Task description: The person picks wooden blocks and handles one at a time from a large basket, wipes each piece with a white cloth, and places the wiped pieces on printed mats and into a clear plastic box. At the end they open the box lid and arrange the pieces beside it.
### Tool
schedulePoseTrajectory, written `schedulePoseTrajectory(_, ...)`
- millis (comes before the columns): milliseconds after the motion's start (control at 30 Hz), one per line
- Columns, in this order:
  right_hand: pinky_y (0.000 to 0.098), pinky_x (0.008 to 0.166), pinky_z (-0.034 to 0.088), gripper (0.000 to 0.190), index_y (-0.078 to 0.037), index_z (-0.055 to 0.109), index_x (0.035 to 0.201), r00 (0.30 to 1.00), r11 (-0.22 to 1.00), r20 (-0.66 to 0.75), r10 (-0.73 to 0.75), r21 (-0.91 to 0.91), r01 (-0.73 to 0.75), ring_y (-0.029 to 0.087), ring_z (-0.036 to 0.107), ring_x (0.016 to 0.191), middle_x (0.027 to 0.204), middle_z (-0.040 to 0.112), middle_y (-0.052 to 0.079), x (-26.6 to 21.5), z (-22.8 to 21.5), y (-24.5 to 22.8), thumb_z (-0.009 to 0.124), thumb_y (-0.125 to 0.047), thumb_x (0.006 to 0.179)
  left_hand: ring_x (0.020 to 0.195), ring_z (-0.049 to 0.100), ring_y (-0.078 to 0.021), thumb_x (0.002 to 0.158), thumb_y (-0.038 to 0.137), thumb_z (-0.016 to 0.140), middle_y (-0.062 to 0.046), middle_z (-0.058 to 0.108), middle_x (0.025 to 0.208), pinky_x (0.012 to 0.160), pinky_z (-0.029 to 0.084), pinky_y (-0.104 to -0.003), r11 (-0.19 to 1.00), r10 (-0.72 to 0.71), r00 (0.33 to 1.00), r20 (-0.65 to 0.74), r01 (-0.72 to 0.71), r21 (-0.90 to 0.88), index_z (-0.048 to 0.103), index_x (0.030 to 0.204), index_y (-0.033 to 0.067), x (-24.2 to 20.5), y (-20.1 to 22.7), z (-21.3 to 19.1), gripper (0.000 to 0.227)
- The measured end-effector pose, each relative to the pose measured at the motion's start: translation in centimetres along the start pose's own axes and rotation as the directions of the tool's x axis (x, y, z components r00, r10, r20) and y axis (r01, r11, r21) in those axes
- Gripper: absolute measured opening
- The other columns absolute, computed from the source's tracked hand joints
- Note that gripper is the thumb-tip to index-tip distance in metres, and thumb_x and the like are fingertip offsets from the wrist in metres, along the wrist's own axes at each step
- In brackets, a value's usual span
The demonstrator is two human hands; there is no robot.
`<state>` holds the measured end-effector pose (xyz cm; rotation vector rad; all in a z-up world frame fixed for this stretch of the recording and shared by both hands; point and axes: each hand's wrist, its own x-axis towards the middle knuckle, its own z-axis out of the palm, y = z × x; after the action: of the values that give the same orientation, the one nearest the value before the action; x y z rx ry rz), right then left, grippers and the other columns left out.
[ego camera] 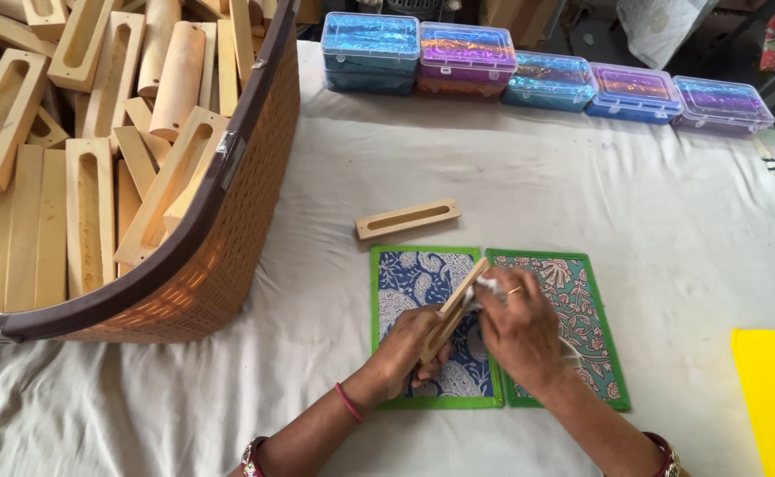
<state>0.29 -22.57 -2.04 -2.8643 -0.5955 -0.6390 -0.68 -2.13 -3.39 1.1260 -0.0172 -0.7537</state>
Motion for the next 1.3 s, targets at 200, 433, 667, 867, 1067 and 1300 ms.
schedulePoseTrajectory(200, 0.0375, 0.085, 0.061, 0.026, 0.000, 0.074, 0.100, 0.964, 0.958, 0.009, -0.265, 0.116, 0.262, 0.029, 0.059, 0.111, 0.117, 0.061, 0.014, -1.6, -0.8, -3.9, 0.076, -0.007, 0.075, 0.038, 0.045, -0.0096, 0.108, 0.042, 0.039, -0.003, 0.055, 0.067, 0.030, 0.038, -0.026, 1.000, 0.019, 0.994, -0.110, -0.018, 0.011, 0.055, 0.108, 0.0008, 0.2, -0.1, 0.3, 0.045)
schedulePoseTrajectory(433, 0.0392, 0.081, 0.058, 0.031, 0.000, 0.076, 0.101, 0.986, 0.985, 0.043, -0.161, 0.072, 0.158, 0.033, 0.058, 0.107, 0.112, 0.063, 0.017, 1.1, -1.2, -0.2, 0.081, -0.020, 0.077, 0.038, 0.051, -0.0113, 0.105, 0.040, 0.036, -0.006, 0.058, 0.064, 0.031, 0.043, -0.026, 0.990, -0.057, 0.994, -0.093, 0.068, 0.124, 0.057, 0.126, 0.0050, -0.7, 1.1, 1.0, 0.046)
schedulePoseTrajectory(667, 0.0388, 0.080, 0.059, 0.031, 0.001, 0.075, 0.100, 0.986, 0.986, 0.052, -0.157, -0.045, 0.160, 0.031, 0.058, 0.109, 0.112, 0.064, 0.015, -1.0, 0.8, -1.7, 0.079, -0.020, 0.076, 0.036, 0.050, -0.0113, 0.106, 0.041, 0.037, -0.006, 0.058, 0.060, 0.030, 0.038, -0.026, 0.987, 0.001, 0.990, -0.143, 0.022, 0.158, 0.061, 0.118, 0.0006, -0.3, 0.2, 0.8, 0.048)
schedulePoseTrajectory(867, 0.0339, 0.079, 0.061, 0.018, 0.005, 0.070, 0.093, 0.960, 0.935, 0.003, -0.282, 0.226, 0.274, 0.029, 0.063, 0.104, 0.113, 0.062, 0.017, -2.1, -1.5, -4.4, 0.071, -0.004, 0.078, 0.035, 0.046, -0.0097, 0.108, 0.040, 0.039, -0.001, 0.052, 0.060, 0.030, 0.038, -0.025, 0.994, 0.047, 0.983, -0.179, -0.027, 0.110, 0.058, 0.101, -0.0005, -0.4, 0.7, 1.1, 0.045)
schedulePoseTrajectory(1067, 0.0339, 0.089, 0.063, 0.018, -0.001, 0.069, 0.100, 0.968, 0.700, -0.115, 0.222, 0.710, -0.076, 0.023, 0.070, 0.106, 0.116, 0.068, 0.011, -0.7, -0.2, 2.8, 0.065, 0.005, 0.083, 0.041, 0.060, -0.0115, 0.104, 0.040, 0.044, -0.004, 0.062, 0.062, 0.036, 0.048, -0.025, 0.982, 0.068, 0.969, -0.237, -0.022, 0.188, 0.062, 0.110, -0.0021, 0.3, 1.2, -0.9, 0.046)
schedulePoseTrajectory(1300, 0.0372, 0.090, 0.058, 0.014, -0.007, 0.073, 0.100, 0.926, 0.889, -0.152, 0.345, 0.369, -0.270, 0.022, 0.067, 0.110, 0.117, 0.067, 0.007, 0.7, -0.3, 6.6, 0.069, -0.003, 0.087, 0.052, 0.066, -0.0136, 0.102, 0.034, 0.059, -0.010, 0.071, 0.071, 0.047, 0.053, -0.024, 0.737, 0.381, 0.884, -0.271, -0.113, 0.666, 0.075, 0.115, 0.0010, 0.0, 1.7, -2.1, 0.039)
